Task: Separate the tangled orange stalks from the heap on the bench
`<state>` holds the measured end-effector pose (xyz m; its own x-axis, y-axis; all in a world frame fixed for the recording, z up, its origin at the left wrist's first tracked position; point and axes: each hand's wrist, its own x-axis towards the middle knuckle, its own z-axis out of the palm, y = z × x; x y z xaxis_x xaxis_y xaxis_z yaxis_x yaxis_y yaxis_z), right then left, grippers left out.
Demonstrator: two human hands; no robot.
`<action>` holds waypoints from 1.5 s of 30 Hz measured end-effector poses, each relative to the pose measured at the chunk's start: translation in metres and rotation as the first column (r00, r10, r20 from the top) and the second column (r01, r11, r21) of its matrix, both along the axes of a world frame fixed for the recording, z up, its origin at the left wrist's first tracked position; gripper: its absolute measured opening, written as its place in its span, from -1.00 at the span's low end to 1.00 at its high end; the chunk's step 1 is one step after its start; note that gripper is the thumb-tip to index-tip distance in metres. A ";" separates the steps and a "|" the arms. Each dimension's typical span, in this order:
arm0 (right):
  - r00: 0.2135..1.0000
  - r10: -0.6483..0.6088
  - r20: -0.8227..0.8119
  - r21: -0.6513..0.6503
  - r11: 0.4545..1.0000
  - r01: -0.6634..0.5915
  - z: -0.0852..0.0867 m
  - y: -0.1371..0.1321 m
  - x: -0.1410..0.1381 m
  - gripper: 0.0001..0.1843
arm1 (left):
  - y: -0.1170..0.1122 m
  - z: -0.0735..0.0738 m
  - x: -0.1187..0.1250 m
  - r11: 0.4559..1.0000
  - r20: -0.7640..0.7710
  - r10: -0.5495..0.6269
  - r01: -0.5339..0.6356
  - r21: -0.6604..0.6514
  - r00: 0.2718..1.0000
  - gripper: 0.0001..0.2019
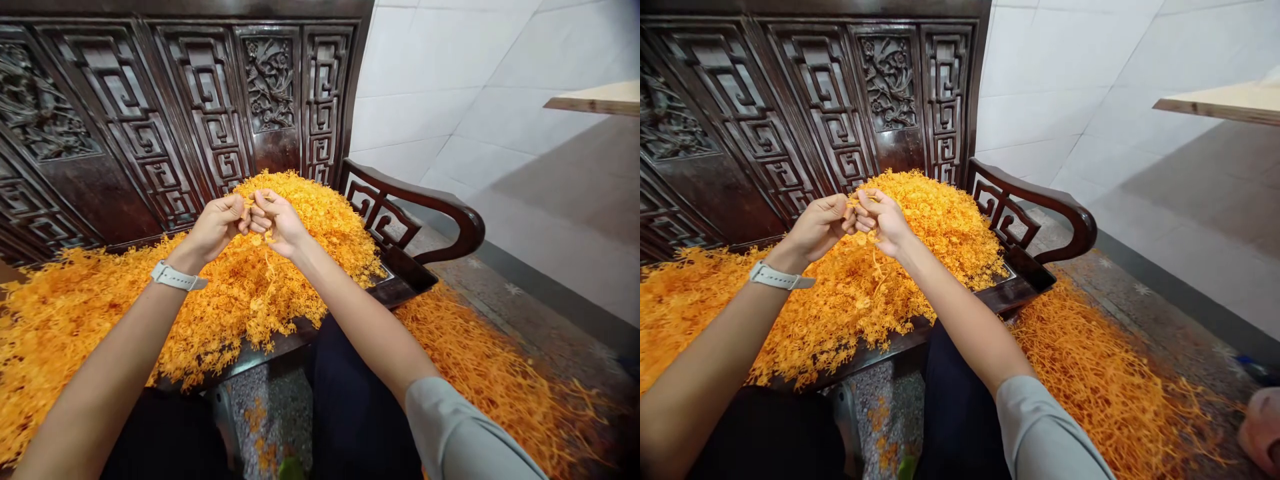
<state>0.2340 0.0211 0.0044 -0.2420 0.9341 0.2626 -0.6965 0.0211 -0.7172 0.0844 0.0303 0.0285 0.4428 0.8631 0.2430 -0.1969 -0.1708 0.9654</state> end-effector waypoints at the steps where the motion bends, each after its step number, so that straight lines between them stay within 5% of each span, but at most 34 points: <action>1: 0.998 0.047 -0.044 0.004 0.999 -0.047 0.002 -0.003 0.000 -0.76 | -0.002 0.003 0.000 0.999 0.056 -0.026 0.029 -0.047 0.998 -0.64; 6: 0.983 0.063 -0.170 0.023 0.998 -0.060 0.010 -0.015 -0.008 -0.76 | -0.011 0.009 0.002 0.989 0.230 0.005 0.028 -0.144 0.973 -0.64; 14: 0.990 0.046 -0.132 -0.031 0.998 -0.050 0.006 -0.022 -0.020 -0.73 | -0.010 -0.013 -0.003 0.975 0.323 0.126 -0.058 -0.212 0.938 -0.62; 19: 0.977 -0.020 -0.212 -0.015 1.000 0.018 0.011 -0.023 -0.015 -0.75 | -0.022 -0.010 0.003 0.969 0.396 0.217 -0.148 -0.197 0.892 -0.58; 23: 0.973 -0.031 -0.227 0.030 0.999 0.039 0.016 -0.017 -0.004 -0.77 | -0.024 -0.002 0.011 0.977 0.456 0.142 -0.052 -0.205 0.879 -0.59; 28: 0.976 0.032 -0.216 0.009 0.999 -0.031 0.012 -0.007 0.009 -0.83 | -0.005 -0.009 0.000 0.952 0.398 0.139 -0.012 -0.305 0.907 -0.78; 35: 0.977 -0.152 0.151 0.011 0.988 0.152 0.007 -0.004 0.023 -0.96 | 0.006 -0.021 -0.017 0.936 0.229 0.247 -0.170 -0.310 0.942 -0.88; 43: 0.908 -0.173 0.383 0.125 0.983 0.135 -0.002 -0.002 0.016 -0.62 | 0.004 -0.022 -0.003 0.973 0.146 0.172 -0.145 -0.177 0.974 -0.61; 45: 0.902 -0.191 0.386 0.147 0.978 0.145 -0.003 0.000 0.010 -0.61 | 0.011 -0.023 -0.008 0.965 0.079 0.245 -0.236 -0.112 0.966 -0.62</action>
<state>0.2445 0.0210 0.0011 -0.1900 0.9400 0.2833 -0.3343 0.2094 -0.9189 0.0764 0.0418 0.0057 0.1990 0.9636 0.1785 -0.2498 -0.1263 0.9600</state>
